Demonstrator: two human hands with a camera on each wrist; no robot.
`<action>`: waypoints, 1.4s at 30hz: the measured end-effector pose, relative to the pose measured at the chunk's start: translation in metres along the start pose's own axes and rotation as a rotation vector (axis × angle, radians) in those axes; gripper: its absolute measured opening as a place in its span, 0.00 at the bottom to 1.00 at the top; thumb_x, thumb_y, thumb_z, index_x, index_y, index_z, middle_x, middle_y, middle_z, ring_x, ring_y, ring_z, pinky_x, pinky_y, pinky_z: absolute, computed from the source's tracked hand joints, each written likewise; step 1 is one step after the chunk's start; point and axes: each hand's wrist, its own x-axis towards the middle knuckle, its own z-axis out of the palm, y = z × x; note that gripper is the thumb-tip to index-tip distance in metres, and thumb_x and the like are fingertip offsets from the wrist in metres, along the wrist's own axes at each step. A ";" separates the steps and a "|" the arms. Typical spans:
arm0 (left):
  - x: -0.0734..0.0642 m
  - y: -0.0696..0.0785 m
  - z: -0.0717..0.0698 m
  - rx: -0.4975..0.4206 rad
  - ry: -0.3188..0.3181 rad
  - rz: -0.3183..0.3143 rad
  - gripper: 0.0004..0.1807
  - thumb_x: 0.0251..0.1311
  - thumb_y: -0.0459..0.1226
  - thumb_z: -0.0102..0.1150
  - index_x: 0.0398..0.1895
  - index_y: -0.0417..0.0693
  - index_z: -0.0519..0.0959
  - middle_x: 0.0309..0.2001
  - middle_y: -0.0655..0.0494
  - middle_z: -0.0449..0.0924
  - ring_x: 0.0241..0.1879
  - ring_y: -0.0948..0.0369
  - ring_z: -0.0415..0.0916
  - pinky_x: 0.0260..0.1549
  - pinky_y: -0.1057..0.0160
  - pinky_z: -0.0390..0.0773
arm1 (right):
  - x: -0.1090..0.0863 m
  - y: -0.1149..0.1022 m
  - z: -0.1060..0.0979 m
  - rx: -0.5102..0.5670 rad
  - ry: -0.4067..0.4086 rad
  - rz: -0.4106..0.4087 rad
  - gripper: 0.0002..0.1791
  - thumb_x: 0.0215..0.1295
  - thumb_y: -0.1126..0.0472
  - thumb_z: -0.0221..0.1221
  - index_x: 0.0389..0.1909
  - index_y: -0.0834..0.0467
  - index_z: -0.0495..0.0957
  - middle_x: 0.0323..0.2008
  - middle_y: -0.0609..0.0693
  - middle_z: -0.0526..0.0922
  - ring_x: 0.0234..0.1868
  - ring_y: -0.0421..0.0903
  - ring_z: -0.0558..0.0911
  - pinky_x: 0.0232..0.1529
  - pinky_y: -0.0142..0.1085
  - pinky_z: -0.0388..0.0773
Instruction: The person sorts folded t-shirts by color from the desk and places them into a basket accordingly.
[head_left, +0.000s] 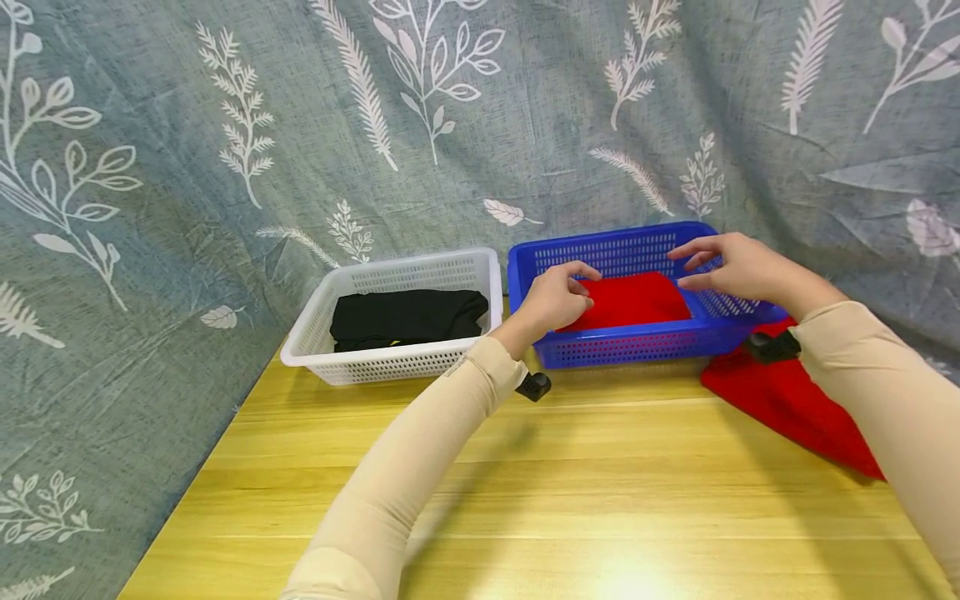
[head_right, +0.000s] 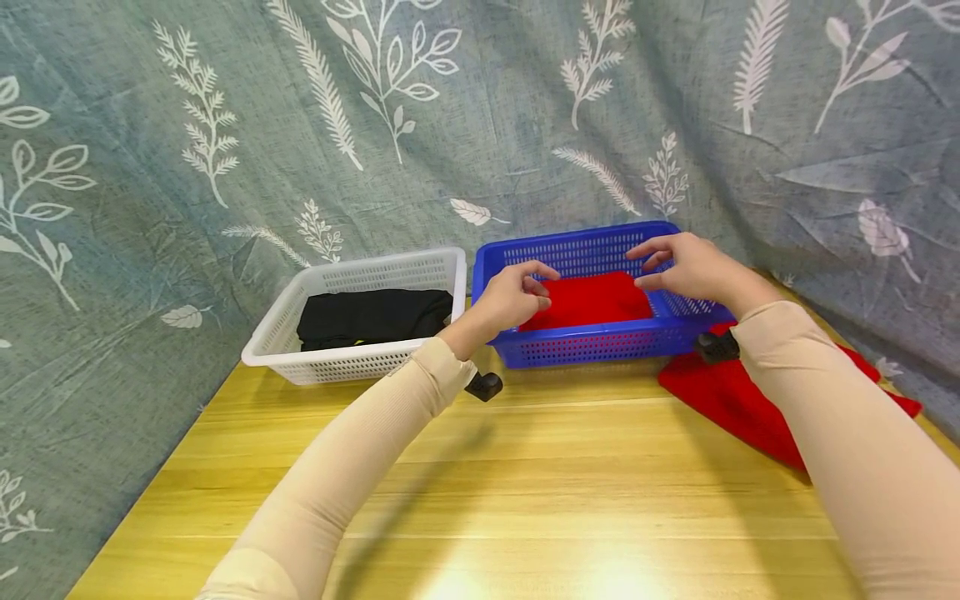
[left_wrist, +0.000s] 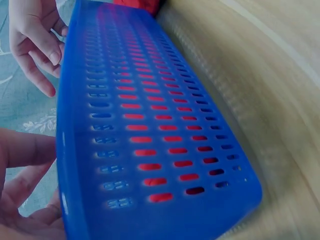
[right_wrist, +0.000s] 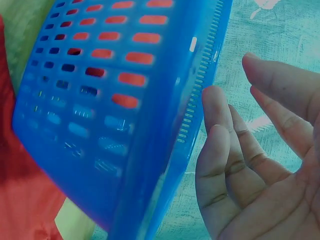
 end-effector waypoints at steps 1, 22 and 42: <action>-0.001 0.000 0.000 -0.001 -0.006 0.014 0.20 0.72 0.29 0.62 0.62 0.54 0.84 0.43 0.53 0.88 0.34 0.61 0.78 0.26 0.69 0.73 | -0.001 0.001 0.000 -0.004 0.005 -0.002 0.29 0.75 0.56 0.66 0.73 0.62 0.76 0.63 0.73 0.82 0.60 0.71 0.82 0.55 0.59 0.81; -0.035 0.009 0.012 -0.040 -0.193 0.289 0.15 0.75 0.34 0.63 0.62 0.52 0.83 0.41 0.57 0.87 0.41 0.58 0.85 0.36 0.68 0.81 | -0.040 0.025 -0.009 0.033 0.042 0.057 0.31 0.75 0.53 0.68 0.73 0.62 0.75 0.64 0.73 0.81 0.35 0.41 0.84 0.33 0.34 0.82; -0.057 0.024 0.063 -0.014 -0.435 0.379 0.17 0.74 0.32 0.64 0.63 0.50 0.82 0.41 0.57 0.88 0.38 0.73 0.85 0.44 0.78 0.81 | -0.085 0.069 -0.024 0.017 0.094 0.189 0.30 0.80 0.49 0.61 0.69 0.69 0.74 0.54 0.73 0.84 0.33 0.43 0.87 0.32 0.34 0.82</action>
